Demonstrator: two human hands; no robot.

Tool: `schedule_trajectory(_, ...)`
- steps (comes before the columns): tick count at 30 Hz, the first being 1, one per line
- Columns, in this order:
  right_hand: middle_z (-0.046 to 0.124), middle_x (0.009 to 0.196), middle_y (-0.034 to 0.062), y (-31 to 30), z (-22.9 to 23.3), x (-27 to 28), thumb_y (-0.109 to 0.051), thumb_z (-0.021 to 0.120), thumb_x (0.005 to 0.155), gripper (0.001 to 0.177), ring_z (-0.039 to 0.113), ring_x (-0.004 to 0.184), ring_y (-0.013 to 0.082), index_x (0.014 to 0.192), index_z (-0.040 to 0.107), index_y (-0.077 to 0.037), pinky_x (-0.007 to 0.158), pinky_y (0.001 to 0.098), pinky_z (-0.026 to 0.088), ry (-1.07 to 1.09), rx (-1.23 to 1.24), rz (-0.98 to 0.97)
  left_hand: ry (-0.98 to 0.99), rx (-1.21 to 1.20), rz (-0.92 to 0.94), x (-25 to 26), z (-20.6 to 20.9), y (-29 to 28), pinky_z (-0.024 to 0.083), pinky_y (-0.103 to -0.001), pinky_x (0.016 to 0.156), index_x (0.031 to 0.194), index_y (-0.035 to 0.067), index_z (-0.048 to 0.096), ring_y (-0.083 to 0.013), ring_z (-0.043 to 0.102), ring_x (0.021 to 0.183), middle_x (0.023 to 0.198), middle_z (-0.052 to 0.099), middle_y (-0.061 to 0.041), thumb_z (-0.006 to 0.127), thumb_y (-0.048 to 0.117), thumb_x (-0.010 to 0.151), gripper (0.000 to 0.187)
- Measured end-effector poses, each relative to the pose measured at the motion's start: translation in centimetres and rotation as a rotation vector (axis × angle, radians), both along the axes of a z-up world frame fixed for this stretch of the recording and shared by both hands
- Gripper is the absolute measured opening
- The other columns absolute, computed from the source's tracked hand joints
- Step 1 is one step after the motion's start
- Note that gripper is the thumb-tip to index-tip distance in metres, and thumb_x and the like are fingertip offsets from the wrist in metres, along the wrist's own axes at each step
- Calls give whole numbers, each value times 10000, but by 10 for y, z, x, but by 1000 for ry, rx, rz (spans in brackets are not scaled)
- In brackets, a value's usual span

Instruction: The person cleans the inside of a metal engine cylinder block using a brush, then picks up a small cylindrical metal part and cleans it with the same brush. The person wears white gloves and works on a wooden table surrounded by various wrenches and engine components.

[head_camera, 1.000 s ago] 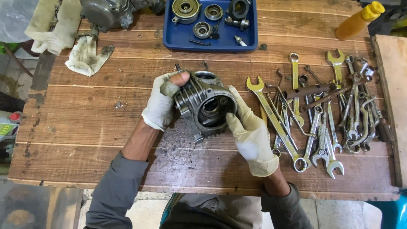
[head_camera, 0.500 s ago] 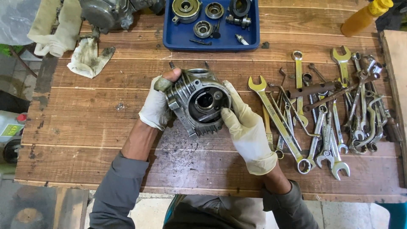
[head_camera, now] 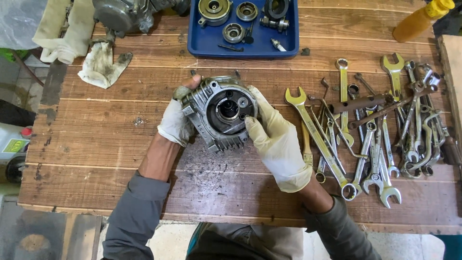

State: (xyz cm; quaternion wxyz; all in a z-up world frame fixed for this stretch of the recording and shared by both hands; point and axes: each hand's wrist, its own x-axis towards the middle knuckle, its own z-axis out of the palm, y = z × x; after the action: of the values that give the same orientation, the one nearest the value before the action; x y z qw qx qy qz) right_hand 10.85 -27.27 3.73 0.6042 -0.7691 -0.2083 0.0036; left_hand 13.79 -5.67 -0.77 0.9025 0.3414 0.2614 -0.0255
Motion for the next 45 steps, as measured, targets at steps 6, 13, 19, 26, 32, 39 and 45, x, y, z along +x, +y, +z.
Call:
schedule_trajectory(6,698,1319,207,1,-5,-2,-120,650,971,511,650,1257,331,1472,559,-71,1045,443,534,-1,-15,-16,15,-16,17,0,-11,3,665,-421,775,993,59,766,-272,785,817,933,791,-135,792,375,802,370)
schedule_trajectory(13,693,1324,210,2,-10,0,-93,657,957,506,651,1258,319,1456,575,-58,1048,436,532,-28,29,-10,29,-20,12,-2,-4,1,654,-419,764,970,56,772,-278,782,800,915,792,-144,790,371,795,360)
schedule_trajectory(19,686,1322,223,-4,-13,-1,-60,667,932,531,650,1252,342,1455,575,-56,1046,454,532,-57,-13,-20,18,2,-16,-4,7,-4,656,-436,754,956,51,772,-281,787,804,901,791,-154,767,364,814,344)
schedule_trajectory(26,702,1268,185,-7,-14,-2,-118,623,883,552,677,1190,378,1434,611,-95,1017,462,541,-72,-151,-78,-142,257,62,-29,61,-38,649,-361,587,819,41,701,-231,744,625,704,707,-129,768,268,805,238)
schedule_trajectory(32,680,1270,211,-13,-17,-5,-148,572,888,575,666,1174,426,1459,581,-82,1006,502,534,-96,-214,-92,-168,323,86,-34,66,-45,638,-336,563,799,49,689,-205,718,600,676,671,-111,780,255,788,225)
schedule_trajectory(39,677,1308,180,-12,-21,-9,-155,525,894,593,658,1202,402,1485,555,-109,1018,491,529,-60,-192,-97,-181,332,94,-34,64,-47,643,-336,597,827,58,691,-193,712,627,697,668,-94,788,254,777,224)
schedule_trajectory(45,699,1252,168,-10,-23,-11,-215,503,891,595,672,1163,408,1475,569,-126,995,500,535,-85,-176,-114,-192,332,109,-33,53,-45,625,-324,595,882,30,696,-179,686,630,719,668,-89,785,248,787,254)
